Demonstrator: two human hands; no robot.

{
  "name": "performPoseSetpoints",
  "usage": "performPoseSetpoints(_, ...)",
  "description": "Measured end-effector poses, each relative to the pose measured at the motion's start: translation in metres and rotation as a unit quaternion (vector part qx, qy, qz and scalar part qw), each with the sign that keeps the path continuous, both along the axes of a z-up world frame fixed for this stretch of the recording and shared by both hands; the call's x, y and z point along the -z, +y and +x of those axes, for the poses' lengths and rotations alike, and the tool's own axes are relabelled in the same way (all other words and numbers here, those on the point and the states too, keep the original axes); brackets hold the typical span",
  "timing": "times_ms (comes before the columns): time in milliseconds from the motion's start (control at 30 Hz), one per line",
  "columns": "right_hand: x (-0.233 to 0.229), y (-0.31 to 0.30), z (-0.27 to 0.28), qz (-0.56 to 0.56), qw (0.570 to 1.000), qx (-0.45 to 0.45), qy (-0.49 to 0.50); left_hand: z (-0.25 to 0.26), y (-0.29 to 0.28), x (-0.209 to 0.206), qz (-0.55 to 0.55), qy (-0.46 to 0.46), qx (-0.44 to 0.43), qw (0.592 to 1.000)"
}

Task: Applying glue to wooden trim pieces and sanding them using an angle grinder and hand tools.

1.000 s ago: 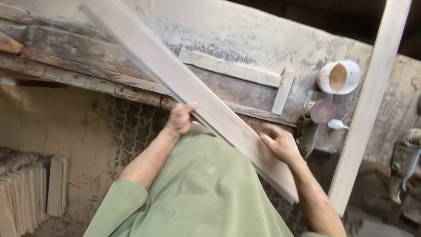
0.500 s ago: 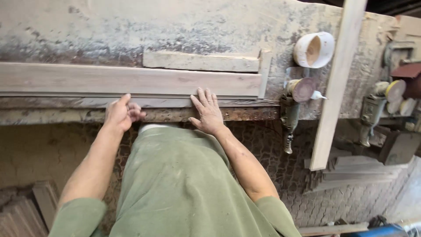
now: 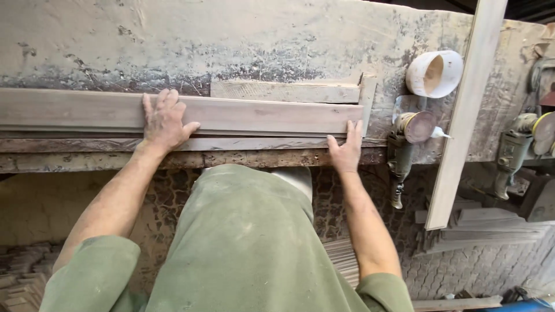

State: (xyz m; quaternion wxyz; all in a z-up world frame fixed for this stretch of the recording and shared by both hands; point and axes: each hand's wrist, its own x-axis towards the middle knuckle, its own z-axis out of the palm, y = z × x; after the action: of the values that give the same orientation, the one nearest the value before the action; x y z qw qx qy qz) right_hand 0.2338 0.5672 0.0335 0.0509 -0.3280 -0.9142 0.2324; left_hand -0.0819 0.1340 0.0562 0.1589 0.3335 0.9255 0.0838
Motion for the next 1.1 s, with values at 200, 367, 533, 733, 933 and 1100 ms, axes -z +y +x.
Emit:
performPoseSetpoints(200, -0.027, -0.025, -0.013, -0.050, 0.998, -0.028, -0.008, 0.007, -0.040, -0.001, -0.014, 0.074, 0.026, 0.997)
performPoseSetpoints(367, -0.032, -0.050, -0.023, 0.020, 0.987, -0.037, -0.157, 0.023, -0.072, 0.046, -0.053, 0.105, 0.034, 0.993)
performPoseSetpoints(533, -0.041, -0.079, -0.012, -0.002, 0.986, -0.130, -0.100, 0.024, -0.061, 0.071, -0.110, 0.120, -0.021, 0.986)
performPoseSetpoints(733, -0.047, -0.043, -0.005, 0.003, 0.967, -0.209, -0.146, 0.029, -0.030, 0.086, -0.055, 0.151, -0.057, 0.985)
performPoseSetpoints(933, -0.126, 0.002, 0.028, -0.284, 0.956, -0.067, 0.039, 0.084, 0.044, 0.038, -0.019, 0.093, -0.110, 0.989)
performPoseSetpoints(1100, -0.116, 0.107, 0.123, -0.219, 0.964, 0.095, 0.117, 0.127, 0.114, 0.081, -0.066, 0.050, -0.128, 0.988)
